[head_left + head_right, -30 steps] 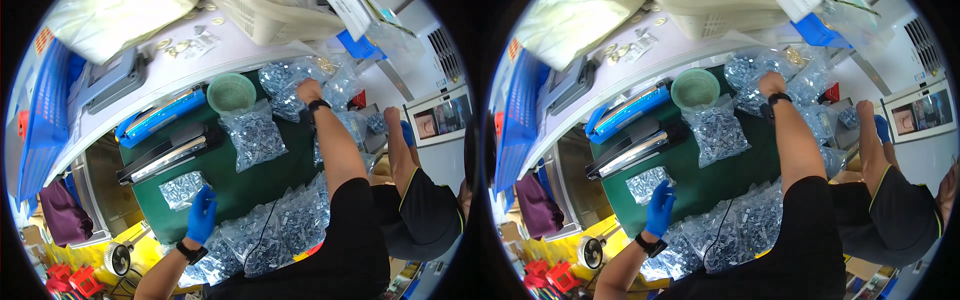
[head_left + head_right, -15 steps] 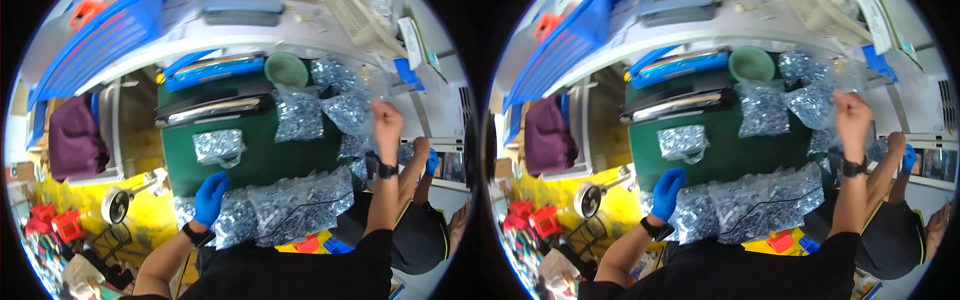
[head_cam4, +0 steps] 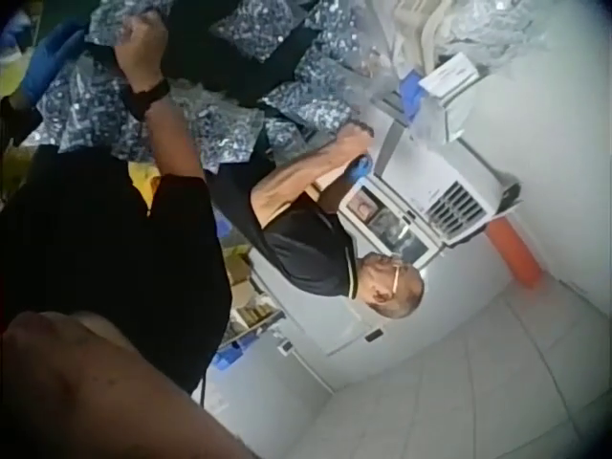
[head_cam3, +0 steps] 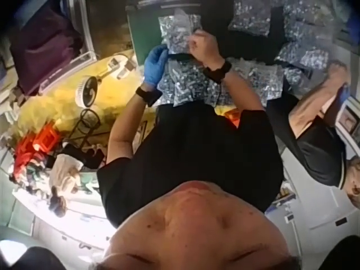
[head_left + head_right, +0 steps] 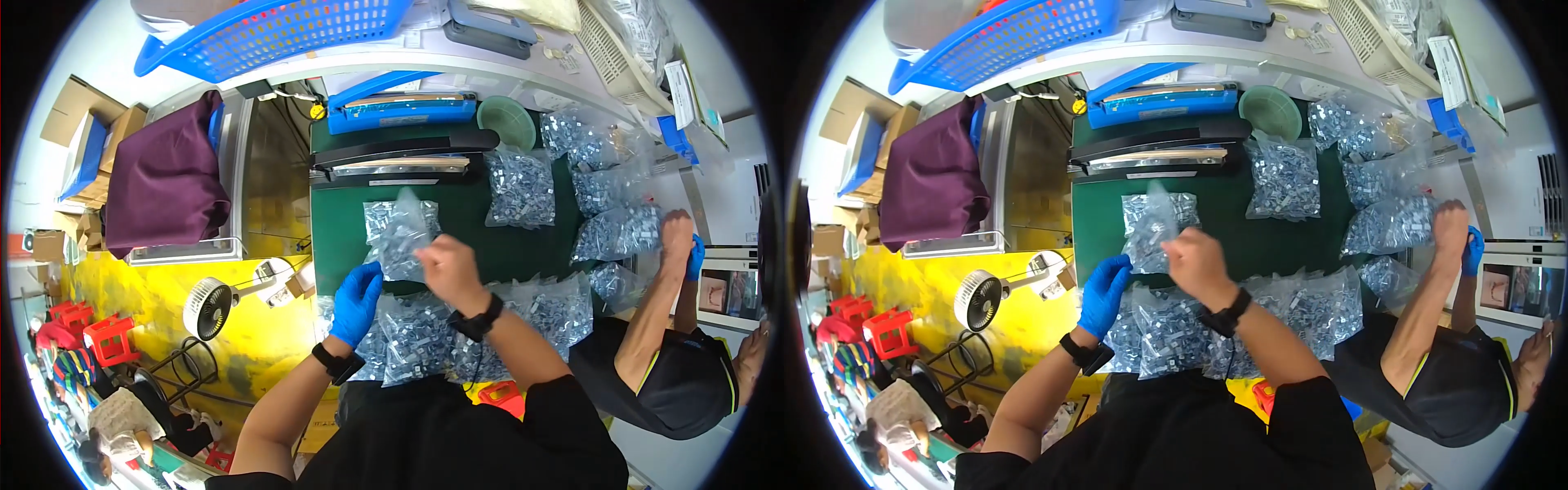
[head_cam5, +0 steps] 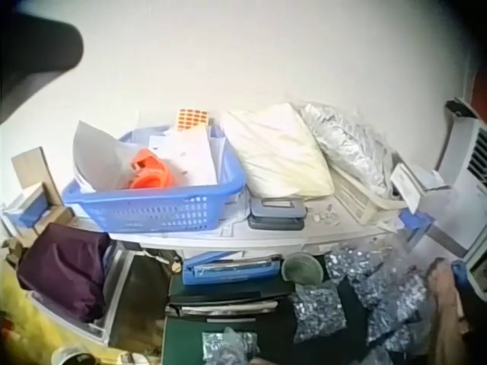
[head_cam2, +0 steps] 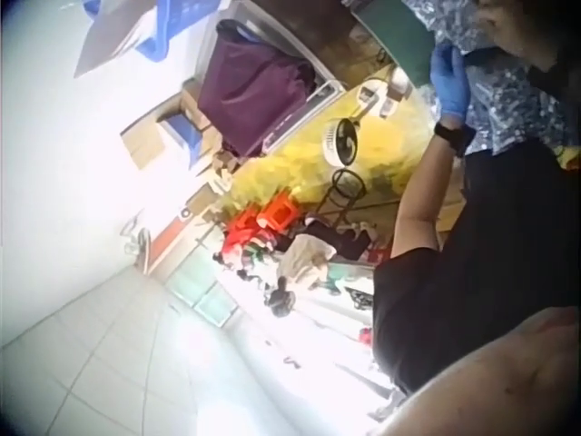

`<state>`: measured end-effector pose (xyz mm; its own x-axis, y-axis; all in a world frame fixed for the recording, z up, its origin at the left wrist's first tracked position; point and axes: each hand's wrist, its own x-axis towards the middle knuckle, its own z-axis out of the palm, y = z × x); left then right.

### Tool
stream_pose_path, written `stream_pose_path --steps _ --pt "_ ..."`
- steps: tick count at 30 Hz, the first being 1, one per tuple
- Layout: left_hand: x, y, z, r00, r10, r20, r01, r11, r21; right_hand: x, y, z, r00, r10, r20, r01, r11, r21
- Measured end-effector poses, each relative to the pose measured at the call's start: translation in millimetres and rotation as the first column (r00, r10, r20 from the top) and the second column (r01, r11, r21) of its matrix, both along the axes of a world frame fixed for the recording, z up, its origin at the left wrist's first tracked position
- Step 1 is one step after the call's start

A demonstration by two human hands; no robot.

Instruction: The person seals bags of metal parts using a heat sealer, then moves the sealed bags aside and picks up a cardboard box. After setting the box down, the person continues sealing more bags of metal parts one at a time.

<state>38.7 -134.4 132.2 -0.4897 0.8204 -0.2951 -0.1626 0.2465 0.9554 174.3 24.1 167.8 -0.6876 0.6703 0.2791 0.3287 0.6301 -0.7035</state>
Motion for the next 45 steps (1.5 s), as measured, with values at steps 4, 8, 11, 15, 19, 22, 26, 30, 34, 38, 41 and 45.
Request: stream_pose_path --steps 4,8,11,15,19,22,26,30,34,38,41,45 --pt "-5 11 -8 0.982 0.083 -0.167 -0.107 0.985 -0.135 -27 -50 -19 0.991 0.130 0.017 -0.129 0.991 -0.038" --pt "-16 21 -13 0.951 0.096 -0.293 -0.191 0.930 -0.314 -27 -46 1 0.991 0.110 0.074 -0.097 0.982 -0.164" --pt "-19 33 -15 0.912 0.065 -0.405 -0.223 0.908 -0.355 -23 -46 1 0.993 0.085 0.083 -0.073 0.987 -0.140" --pt "-40 29 -29 0.842 -0.135 -0.522 -0.137 0.882 -0.450 -19 -39 0 0.996 0.022 0.089 -0.012 0.994 -0.110" --pt "-34 24 -13 0.712 -0.136 -0.689 -0.100 0.952 -0.291 -25 -26 9 0.959 -0.061 0.278 0.087 0.993 -0.081" --pt "-27 21 -7 0.699 -0.087 -0.709 -0.102 0.970 -0.220 -33 -14 12 0.900 -0.071 0.429 0.099 0.994 -0.043" --pt "-27 21 2 0.653 -0.141 -0.744 -0.057 0.971 -0.234 -28 0 5 0.858 -0.030 0.513 0.052 0.998 -0.028" --pt "-39 3 22 0.639 -0.147 -0.755 -0.060 0.969 -0.240 10 -3 2 0.906 -0.040 0.420 0.094 0.990 -0.108" --pt "-40 -6 21 0.644 -0.197 -0.739 -0.058 0.951 -0.304 28 -19 9 0.869 -0.136 0.476 0.210 0.972 -0.104" --pt "-61 -6 0 0.681 -0.170 -0.712 -0.010 0.971 -0.240 13 -19 5 0.796 -0.162 0.584 0.181 0.983 0.025" --pt "-41 -1 8 0.598 -0.288 -0.748 0.040 0.943 -0.331 19 -26 3 0.802 -0.168 0.574 0.183 0.983 0.033" --pt "-45 -2 6 0.566 -0.302 -0.767 0.066 0.944 -0.323 20 -7 10 0.823 -0.146 0.550 0.260 0.956 -0.135"
